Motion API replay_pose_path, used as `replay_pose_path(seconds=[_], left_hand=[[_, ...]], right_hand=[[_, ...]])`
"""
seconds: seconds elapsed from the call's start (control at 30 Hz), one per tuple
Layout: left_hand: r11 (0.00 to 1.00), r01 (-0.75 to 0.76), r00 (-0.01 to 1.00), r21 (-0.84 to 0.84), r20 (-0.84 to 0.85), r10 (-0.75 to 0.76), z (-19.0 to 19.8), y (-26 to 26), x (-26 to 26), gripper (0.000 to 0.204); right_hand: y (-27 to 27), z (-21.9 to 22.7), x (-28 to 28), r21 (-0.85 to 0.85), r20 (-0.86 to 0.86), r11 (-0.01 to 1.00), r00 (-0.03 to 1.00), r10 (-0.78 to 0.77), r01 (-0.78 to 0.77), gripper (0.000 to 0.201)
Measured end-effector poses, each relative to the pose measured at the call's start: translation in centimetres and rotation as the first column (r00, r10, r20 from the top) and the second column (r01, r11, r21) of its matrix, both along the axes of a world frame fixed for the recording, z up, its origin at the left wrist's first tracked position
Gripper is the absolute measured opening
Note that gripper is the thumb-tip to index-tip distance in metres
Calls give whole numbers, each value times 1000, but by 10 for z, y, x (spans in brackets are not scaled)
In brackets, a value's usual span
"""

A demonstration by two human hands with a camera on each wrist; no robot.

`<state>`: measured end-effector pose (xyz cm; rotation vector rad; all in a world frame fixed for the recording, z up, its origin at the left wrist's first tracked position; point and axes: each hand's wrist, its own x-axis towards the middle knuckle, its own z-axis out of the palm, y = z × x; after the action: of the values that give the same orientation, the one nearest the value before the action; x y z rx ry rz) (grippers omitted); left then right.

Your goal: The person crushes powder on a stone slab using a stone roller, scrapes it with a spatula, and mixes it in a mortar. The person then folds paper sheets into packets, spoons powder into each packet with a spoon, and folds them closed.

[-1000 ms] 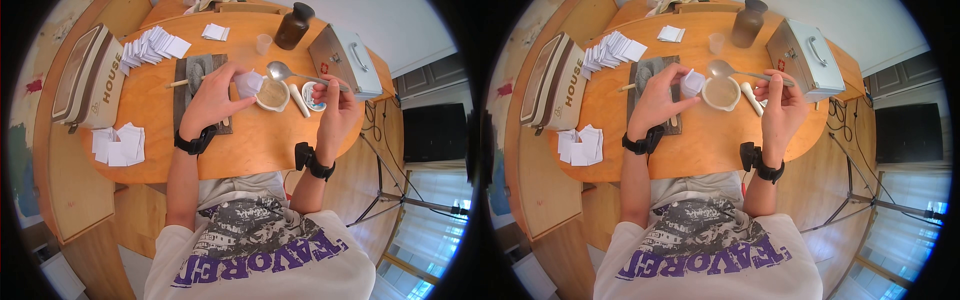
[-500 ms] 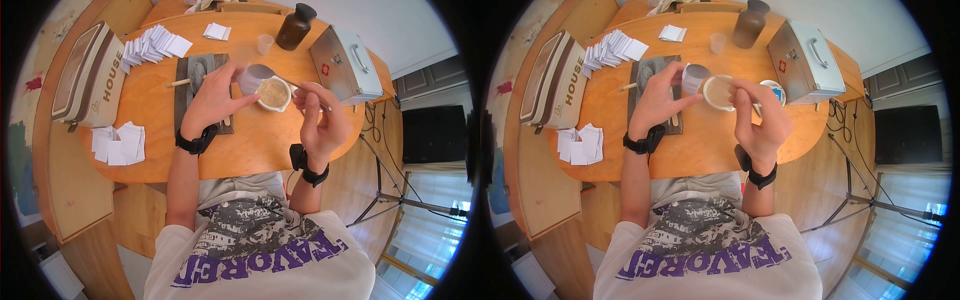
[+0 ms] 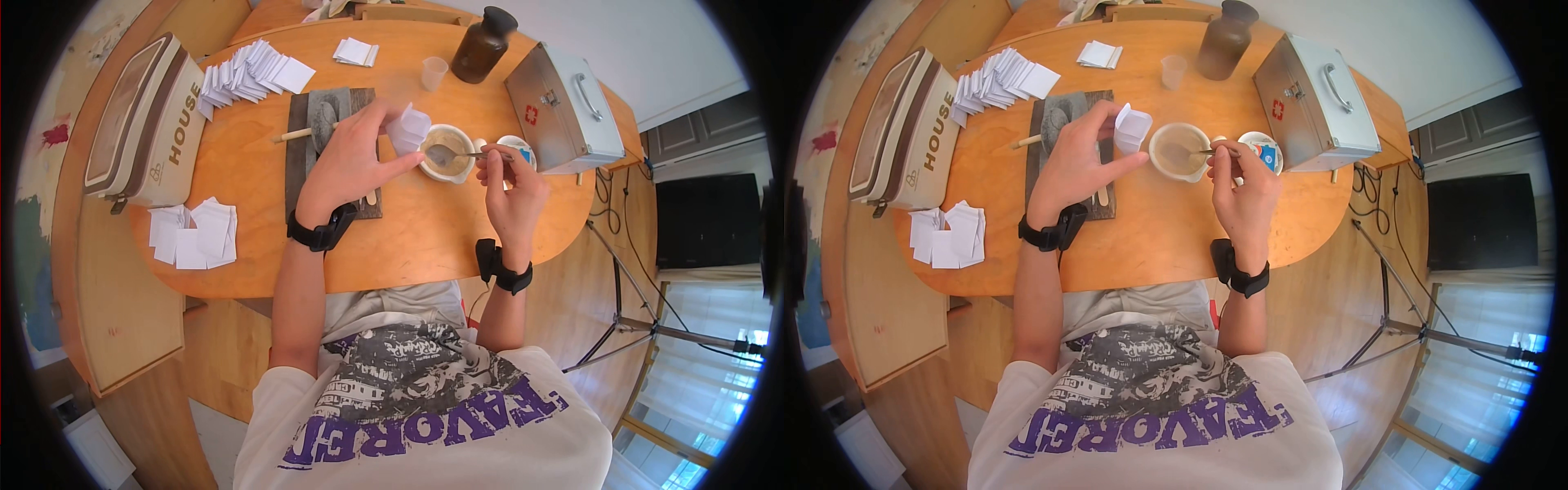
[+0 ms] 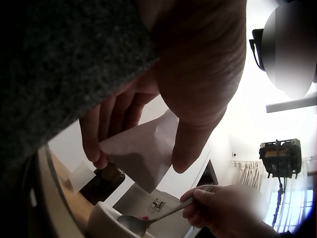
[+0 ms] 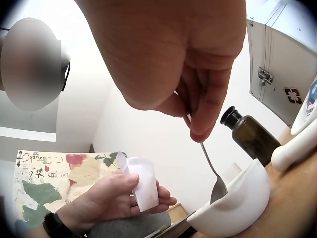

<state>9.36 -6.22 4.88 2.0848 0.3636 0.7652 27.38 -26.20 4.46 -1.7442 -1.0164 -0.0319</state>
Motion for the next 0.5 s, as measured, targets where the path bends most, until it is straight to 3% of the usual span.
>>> replay_pose_path(seconds=[0.27,0.33,0.5], left_hand=[[1000,4,1000,11,2,-4,-1,1,0,61],[999,1,1000,34,-3,-1,-3,2,0,62],[999,-1,1000,41,-11,2,-3,1,0,60]], right_hand=[[-4,-13,21,52,-324,994,943,-72,94,24],[-3,-6,25,152,-411,980,910,-53,126,25],[-3,35,12,262,-369,955,929,-33,138,25]])
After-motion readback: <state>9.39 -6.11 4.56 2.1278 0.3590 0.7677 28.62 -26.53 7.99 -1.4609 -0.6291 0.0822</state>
